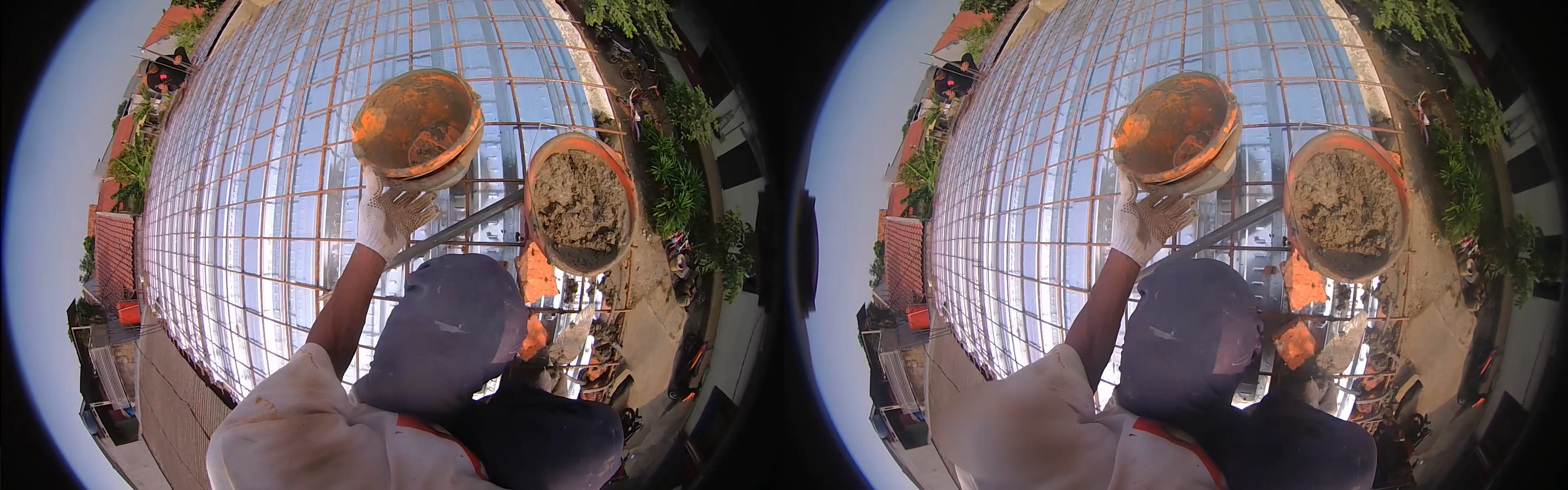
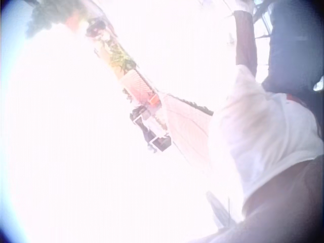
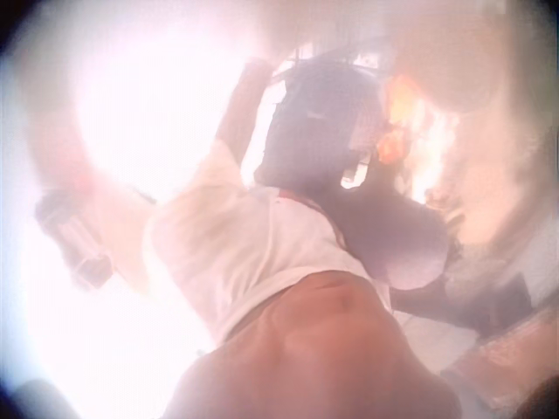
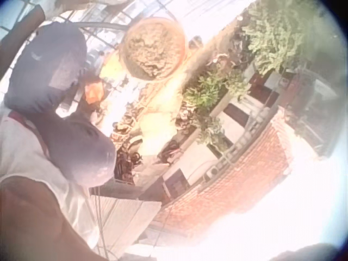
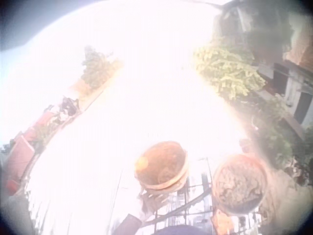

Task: The person applies mortar with a trowel and places bricks along the edge of a roof structure. They then walk across the metal grid roof while carrying buckets.

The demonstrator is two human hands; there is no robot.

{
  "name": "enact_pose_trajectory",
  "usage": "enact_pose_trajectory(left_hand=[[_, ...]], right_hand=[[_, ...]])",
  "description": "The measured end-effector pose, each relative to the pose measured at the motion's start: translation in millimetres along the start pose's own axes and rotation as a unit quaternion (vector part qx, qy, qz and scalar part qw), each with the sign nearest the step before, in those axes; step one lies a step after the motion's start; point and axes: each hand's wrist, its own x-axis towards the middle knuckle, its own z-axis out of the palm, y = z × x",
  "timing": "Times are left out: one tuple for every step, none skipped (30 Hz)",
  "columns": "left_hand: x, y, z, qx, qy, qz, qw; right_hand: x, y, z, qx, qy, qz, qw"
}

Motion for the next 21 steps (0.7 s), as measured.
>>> enact_pose_trajectory(left_hand=[[4.7,5.5,0.6,0.016,-0.004,0.006,1.000],[8.9,12.8,1.3,0.034,-0.009,0.011,0.999],[15.0,19.5,4.4,0.046,-0.031,0.011,0.998],[23.2,23.3,3.2,0.036,-0.044,0.017,0.998],[30.7,27.9,2.4,0.028,-0.058,0.023,0.998],[31.2,30.2,3.9,0.022,-0.072,0.026,0.997],[26.7,34.1,8.1,0.014,-0.045,0.014,0.999],[25.0,37.1,5.9,0.024,-0.012,0.023,0.999],[23.9,40.7,4.2,0.037,0.020,0.031,0.999],[26.3,42.4,-1.0,0.047,0.049,0.036,0.997],[27.3,49.3,-17.9,0.019,0.028,0.049,0.998],[24.0,56.1,-25.0,-0.014,0.003,0.047,0.999],[18.0,65.5,-27.9,-0.013,0.007,0.078,0.997],[13.5,73.8,-32.5,-0.013,0.011,0.109,0.994],[15.1,83.4,-41.8,-0.031,0.009,0.133,0.991],[13.7,100.5,-50.0,-0.044,0.011,0.162,0.986],[14.1,114.4,-60.6,-0.025,0.026,0.205,0.978],[21.7,128.4,-76.6,-0.025,0.046,0.224,0.973],[29.1,145.0,-93.1,-0.026,0.097,0.243,0.965],[32.2,160.5,-114.8,-0.009,0.117,0.274,0.955],[43.0,171.6,-136.9,-0.038,0.172,0.287,0.941]], right_hand=[[2.2,-3.1,-0.5,0.015,0.001,0.017,1.000],[3.5,-4.8,-0.3,0.025,0.002,0.028,0.999],[6.4,-8.1,-1.1,0.026,0.002,0.030,0.999],[7.5,-9.6,-2.0,0.027,0.003,0.035,0.999],[9.3,-11.6,-2.6,0.029,0.005,0.039,0.999],[9.9,-12.7,-3.7,0.030,0.005,0.039,0.999],[10.8,-14.1,-3.9,0.030,0.003,0.041,0.999],[10.4,-15.4,-3.3,0.032,-0.001,0.043,0.999],[10.3,-16.7,-3.3,0.032,-0.004,0.044,0.999],[10.6,-18.1,-3.1,0.032,-0.003,0.045,0.998],[8.8,-18.4,-3.3,0.031,-0.005,0.047,0.998],[9.0,-19.6,-5.3,0.030,-0.001,0.047,0.998],[8.9,-19.3,-3.7,0.032,0.000,0.048,0.998],[7.2,-19.1,-4.7,0.032,0.002,0.050,0.998],[7.3,-18.8,-4.3,0.032,0.004,0.051,0.998],[7.7,-18.8,-1.2,0.036,0.002,0.051,0.998],[5.6,-18.3,-0.5,0.041,0.003,0.054,0.998],[5.8,-16.8,-0.6,0.047,0.008,0.054,0.997],[7.7,-17.6,0.8,0.052,-0.002,0.056,0.997],[4.8,-13.9,1.7,0.062,0.002,0.062,0.996],[4.3,-11.8,0.9,0.068,0.005,0.062,0.996]])
